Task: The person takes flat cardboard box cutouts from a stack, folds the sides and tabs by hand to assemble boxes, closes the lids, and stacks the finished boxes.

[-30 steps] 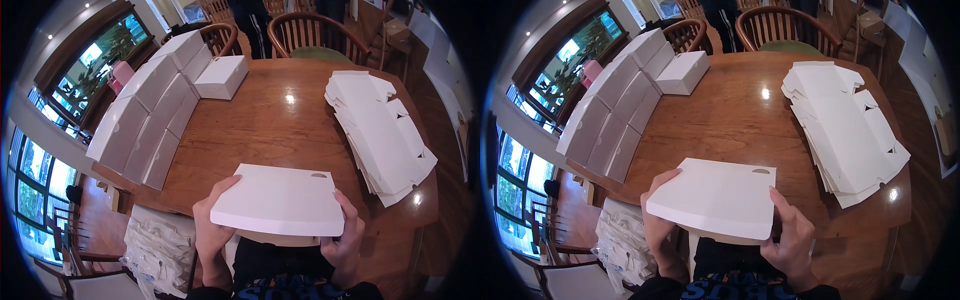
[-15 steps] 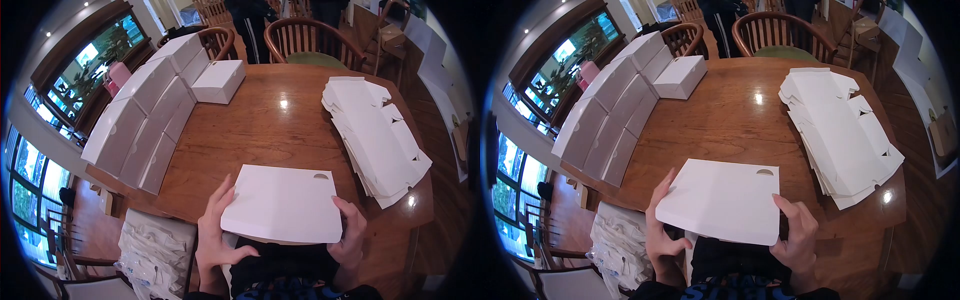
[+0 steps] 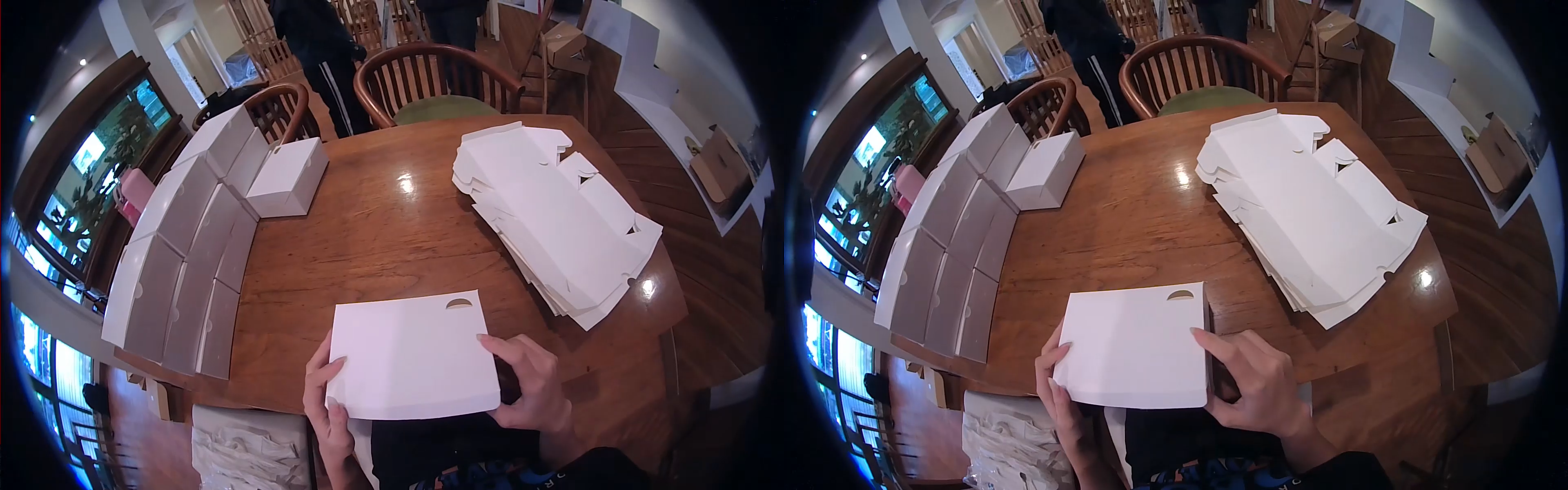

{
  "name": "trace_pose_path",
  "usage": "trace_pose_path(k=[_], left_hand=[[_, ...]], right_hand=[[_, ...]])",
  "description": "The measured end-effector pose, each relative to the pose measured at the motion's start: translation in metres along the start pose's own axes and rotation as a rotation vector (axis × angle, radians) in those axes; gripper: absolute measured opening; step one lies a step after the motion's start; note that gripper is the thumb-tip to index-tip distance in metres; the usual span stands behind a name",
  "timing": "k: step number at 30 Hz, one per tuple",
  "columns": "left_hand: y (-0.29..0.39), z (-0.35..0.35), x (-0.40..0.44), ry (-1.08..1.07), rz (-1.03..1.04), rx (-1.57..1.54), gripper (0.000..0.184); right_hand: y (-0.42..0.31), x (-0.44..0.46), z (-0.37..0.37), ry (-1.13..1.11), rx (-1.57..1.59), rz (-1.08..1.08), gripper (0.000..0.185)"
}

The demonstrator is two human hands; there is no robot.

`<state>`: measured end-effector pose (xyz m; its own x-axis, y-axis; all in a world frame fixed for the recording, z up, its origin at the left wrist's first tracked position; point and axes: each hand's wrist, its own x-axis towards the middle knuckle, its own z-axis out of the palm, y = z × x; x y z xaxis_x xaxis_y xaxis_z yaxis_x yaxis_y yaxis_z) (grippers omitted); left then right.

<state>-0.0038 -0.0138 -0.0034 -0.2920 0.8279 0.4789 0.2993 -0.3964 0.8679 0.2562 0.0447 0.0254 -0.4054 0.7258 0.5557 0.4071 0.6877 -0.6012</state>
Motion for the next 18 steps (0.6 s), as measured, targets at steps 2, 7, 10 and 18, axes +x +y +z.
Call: trace_pose_path(k=[2, 7, 10, 18], left_hand=[[-0.011, 0.003, -0.001, -0.008, 0.028, -0.051, 0.063], [-0.021, 0.002, -0.006, -0.038, 0.096, -0.141, 0.058], [-0.018, 0.0, -0.005, -0.081, 0.126, -0.074, 0.053], [-0.02, 0.0, -0.002, -0.103, 0.144, -0.071, 0.042]], right_hand=[[0.002, 0.002, 0.0, -0.001, 0.021, -0.027, 0.073], [0.006, 0.006, -0.002, 0.001, 0.071, -0.075, 0.079], [0.013, 0.001, 0.003, 0.03, 0.118, -0.079, 0.077], [0.012, 0.003, -0.002, 0.024, 0.191, -0.085, 0.074]])
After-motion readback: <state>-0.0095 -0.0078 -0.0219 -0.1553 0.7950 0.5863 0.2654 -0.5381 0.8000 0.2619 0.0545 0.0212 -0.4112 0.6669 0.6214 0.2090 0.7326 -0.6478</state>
